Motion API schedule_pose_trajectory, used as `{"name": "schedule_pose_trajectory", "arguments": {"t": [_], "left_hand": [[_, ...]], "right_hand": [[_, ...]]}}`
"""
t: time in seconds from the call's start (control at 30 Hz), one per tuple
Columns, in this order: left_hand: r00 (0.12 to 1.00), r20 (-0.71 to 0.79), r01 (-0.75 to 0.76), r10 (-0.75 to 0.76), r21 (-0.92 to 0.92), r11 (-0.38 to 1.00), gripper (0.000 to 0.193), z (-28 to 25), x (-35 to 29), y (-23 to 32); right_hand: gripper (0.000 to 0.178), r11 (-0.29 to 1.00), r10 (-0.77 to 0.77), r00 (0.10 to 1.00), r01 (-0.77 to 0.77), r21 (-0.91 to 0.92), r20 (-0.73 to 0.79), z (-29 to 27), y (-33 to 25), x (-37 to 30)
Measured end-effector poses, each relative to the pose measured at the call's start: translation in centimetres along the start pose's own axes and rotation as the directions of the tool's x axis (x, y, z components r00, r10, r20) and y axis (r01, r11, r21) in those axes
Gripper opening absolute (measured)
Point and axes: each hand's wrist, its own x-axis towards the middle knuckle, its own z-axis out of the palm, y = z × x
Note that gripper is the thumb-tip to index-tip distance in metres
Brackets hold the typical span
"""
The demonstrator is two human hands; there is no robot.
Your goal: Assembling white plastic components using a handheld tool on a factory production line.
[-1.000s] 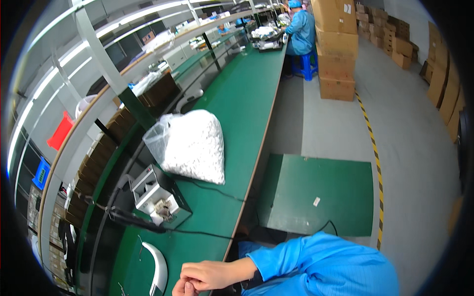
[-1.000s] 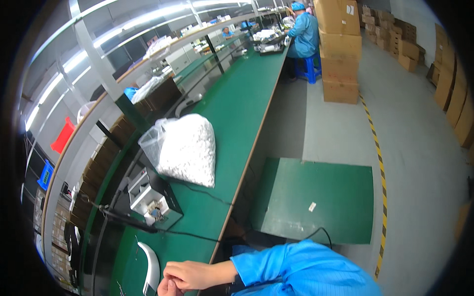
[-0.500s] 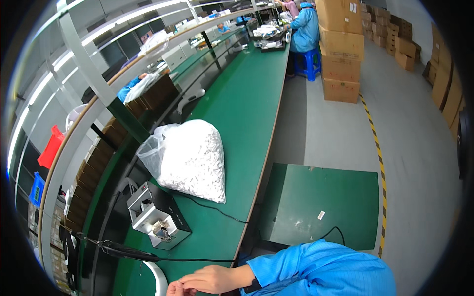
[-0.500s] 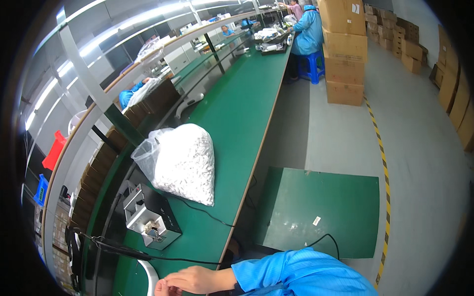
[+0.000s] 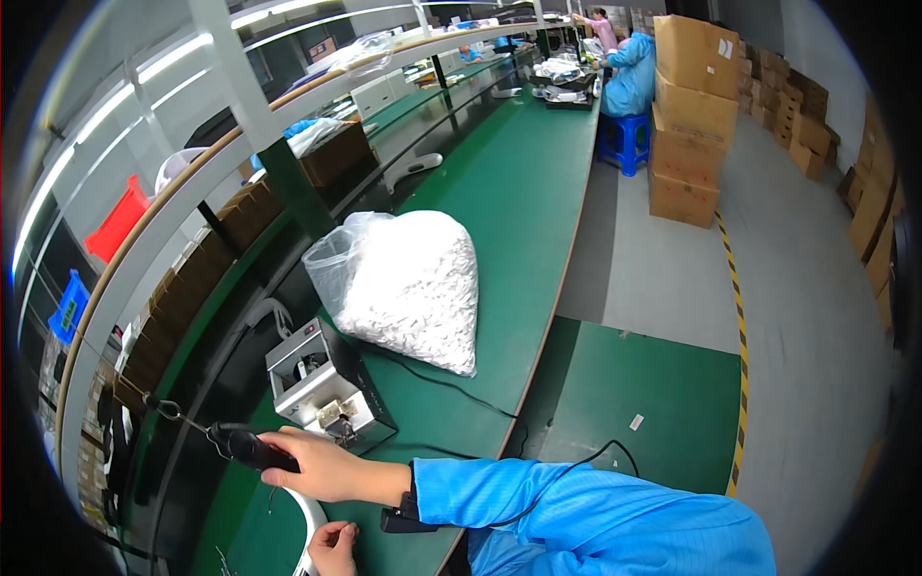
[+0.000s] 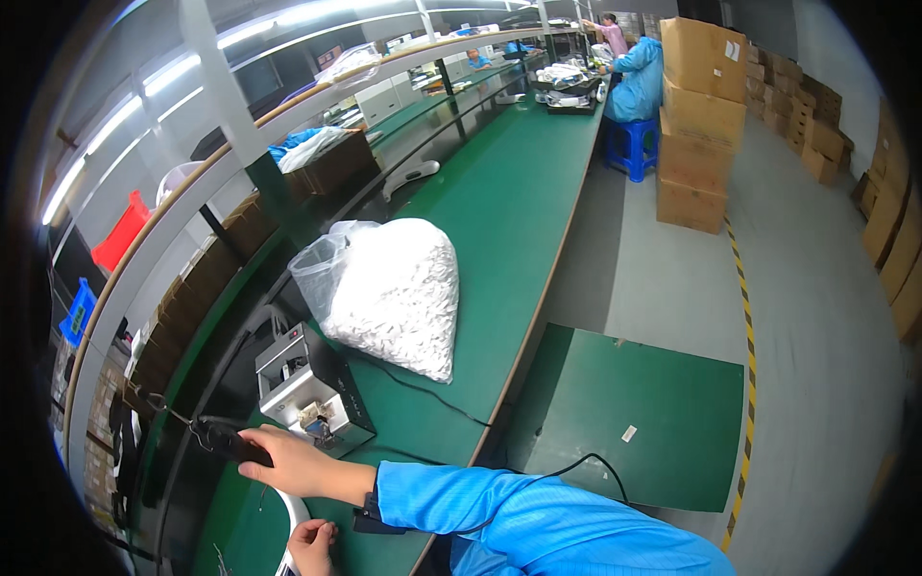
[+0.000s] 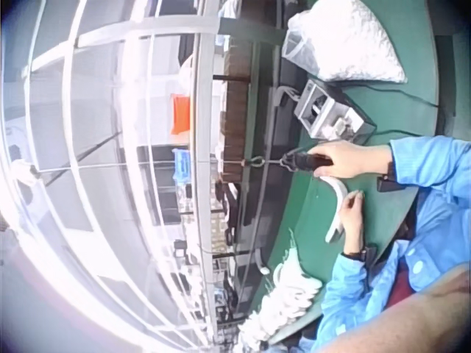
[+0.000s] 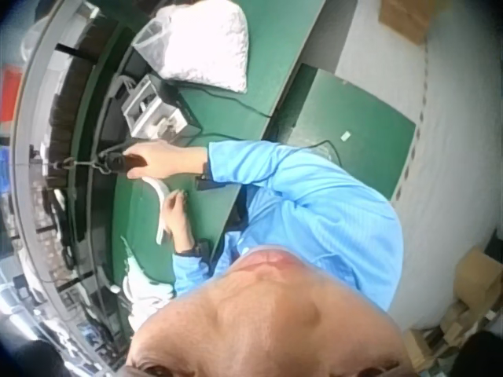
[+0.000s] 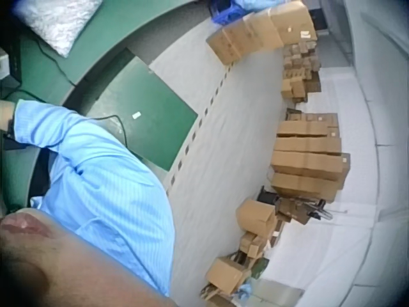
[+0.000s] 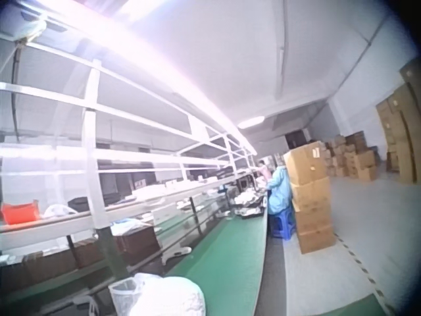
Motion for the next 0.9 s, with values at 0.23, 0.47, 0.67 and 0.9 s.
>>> {"name": "schedule_pose_trajectory", "arguments": {"t": [0.23, 0.47, 0.67, 0.9], "left_hand": [[0.999, -0.014, -0.051, 0.051, -0.049, 0.997, 0.03, 0.5, -0.9, 1.1], [0.997, 0.055, -0.056, 0.053, 0.06, 0.997, 0.032, -0.6, -0.5, 0.0], [0.999, 0.054, -0.014, 0.005, 0.162, 0.987, 0.027, -0.7, -0.4, -0.7], [0.998, 0.003, -0.057, 0.057, -0.048, 0.997, 0.024, -0.5, -0.5, -1.9]], "right_hand": [[0.038, 0.79, 0.103, 0.974, -0.204, 0.578, 0.203, 5.6, 0.9, -1.6], [0.052, 0.774, -0.056, 0.998, 0.044, 0.631, 0.0, 5.9, 1.4, -3.1], [0.065, 0.764, -0.063, 0.997, 0.026, 0.645, 0.034, 6.2, 1.7, -3.3], [0.068, 0.765, -0.063, 0.996, 0.012, 0.644, 0.056, 6.4, 1.7, -3.5]]}}
